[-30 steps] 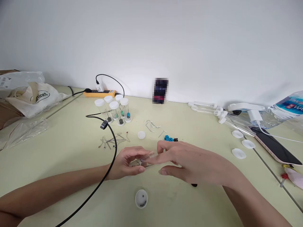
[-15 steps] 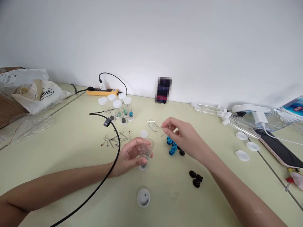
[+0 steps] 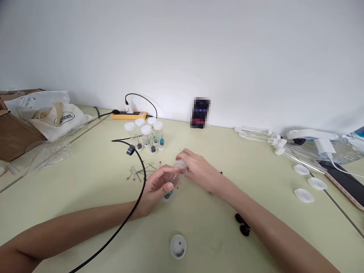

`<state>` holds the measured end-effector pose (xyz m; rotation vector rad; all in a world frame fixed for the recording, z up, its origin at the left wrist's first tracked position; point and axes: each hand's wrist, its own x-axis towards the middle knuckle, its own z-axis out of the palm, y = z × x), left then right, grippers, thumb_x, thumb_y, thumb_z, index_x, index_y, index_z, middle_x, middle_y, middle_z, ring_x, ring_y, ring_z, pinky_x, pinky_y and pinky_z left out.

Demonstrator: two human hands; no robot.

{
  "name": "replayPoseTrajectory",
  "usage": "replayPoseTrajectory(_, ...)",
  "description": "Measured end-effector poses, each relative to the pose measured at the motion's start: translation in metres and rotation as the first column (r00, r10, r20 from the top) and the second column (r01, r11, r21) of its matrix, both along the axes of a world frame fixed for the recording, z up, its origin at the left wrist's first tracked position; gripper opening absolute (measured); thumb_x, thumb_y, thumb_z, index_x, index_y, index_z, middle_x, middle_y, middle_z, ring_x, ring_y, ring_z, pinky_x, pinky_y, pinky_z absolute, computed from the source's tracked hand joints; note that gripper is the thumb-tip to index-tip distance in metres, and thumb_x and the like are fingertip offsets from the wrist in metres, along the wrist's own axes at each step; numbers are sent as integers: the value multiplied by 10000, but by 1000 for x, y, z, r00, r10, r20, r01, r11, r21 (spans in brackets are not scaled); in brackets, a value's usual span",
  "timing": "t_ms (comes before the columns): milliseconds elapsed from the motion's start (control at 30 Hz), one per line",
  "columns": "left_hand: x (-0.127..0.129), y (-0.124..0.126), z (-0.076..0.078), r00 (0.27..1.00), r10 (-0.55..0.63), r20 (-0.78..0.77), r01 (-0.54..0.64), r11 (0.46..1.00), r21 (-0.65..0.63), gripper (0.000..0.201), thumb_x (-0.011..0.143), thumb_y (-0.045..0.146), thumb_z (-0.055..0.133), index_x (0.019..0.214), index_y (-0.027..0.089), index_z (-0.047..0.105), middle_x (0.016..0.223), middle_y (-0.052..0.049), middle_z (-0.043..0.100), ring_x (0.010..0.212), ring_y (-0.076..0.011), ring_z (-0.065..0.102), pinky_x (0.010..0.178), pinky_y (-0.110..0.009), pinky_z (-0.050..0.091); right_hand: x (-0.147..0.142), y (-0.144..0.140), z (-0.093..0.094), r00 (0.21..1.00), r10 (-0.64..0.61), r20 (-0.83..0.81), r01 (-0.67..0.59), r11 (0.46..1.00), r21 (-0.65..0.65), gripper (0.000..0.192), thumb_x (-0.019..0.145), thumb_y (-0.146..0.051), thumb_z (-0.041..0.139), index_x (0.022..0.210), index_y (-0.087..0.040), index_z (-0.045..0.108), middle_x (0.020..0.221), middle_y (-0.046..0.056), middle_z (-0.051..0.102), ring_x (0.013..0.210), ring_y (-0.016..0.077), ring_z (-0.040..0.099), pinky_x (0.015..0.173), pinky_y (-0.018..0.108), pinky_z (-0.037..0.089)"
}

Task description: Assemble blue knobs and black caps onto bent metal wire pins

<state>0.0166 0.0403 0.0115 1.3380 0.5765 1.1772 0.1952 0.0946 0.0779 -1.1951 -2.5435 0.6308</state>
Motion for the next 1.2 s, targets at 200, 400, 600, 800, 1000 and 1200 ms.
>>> replayPoseTrajectory(200,-2,9,0,987,128,-94,-126,992,26,412,882,336,617,1285,251,601,1023,-67,538,966,-166,520,882,-324,437,30,-22,42,986,-116,-120,105,990,-94,328,854,-450,607,1138,-285,597,1049,32,642,806,176,570,714,315,476)
replayPoseTrajectory(400,-2,5,3,974,123,-190,-109,990,87,445,878,345,619,1316,276,577,1017,-62,539,952,-165,524,928,-345,434,28,-29,48,975,-76,-210,45,988,-147,254,883,-439,579,1086,-297,637,1101,28,648,901,185,651,706,291,513)
replayPoseTrajectory(600,-1,6,4,957,124,-261,-88,985,147,439,892,346,597,1324,280,570,951,-50,537,900,-156,518,913,-331,437,28,-30,49,985,21,-173,-36,996,-84,252,909,-400,535,1077,-284,683,1028,45,656,836,172,640,651,274,493)
replayPoseTrajectory(800,-2,8,3,967,63,-245,-36,993,113,424,890,320,603,1309,261,585,936,-48,526,910,-151,518,873,-298,437,30,-26,46,994,65,-93,-73,994,-86,264,931,-429,512,1040,-268,692,949,31,654,719,141,571,601,256,423)
replayPoseTrajectory(1000,-2,7,4,965,30,-259,-10,997,79,441,879,330,614,1312,254,581,939,-46,527,890,-147,516,849,-297,445,28,-33,50,993,107,-56,-111,992,-62,301,964,-421,451,1011,-253,696,987,25,681,671,137,554,577,263,388)
replayPoseTrajectory(1200,-2,7,4,969,41,-242,-20,996,89,433,878,346,614,1301,256,595,921,-45,518,899,-151,513,856,-294,445,27,-35,47,998,61,-27,-63,997,-47,320,965,-420,445,1113,-257,678,943,23,691,647,136,558,597,272,422)
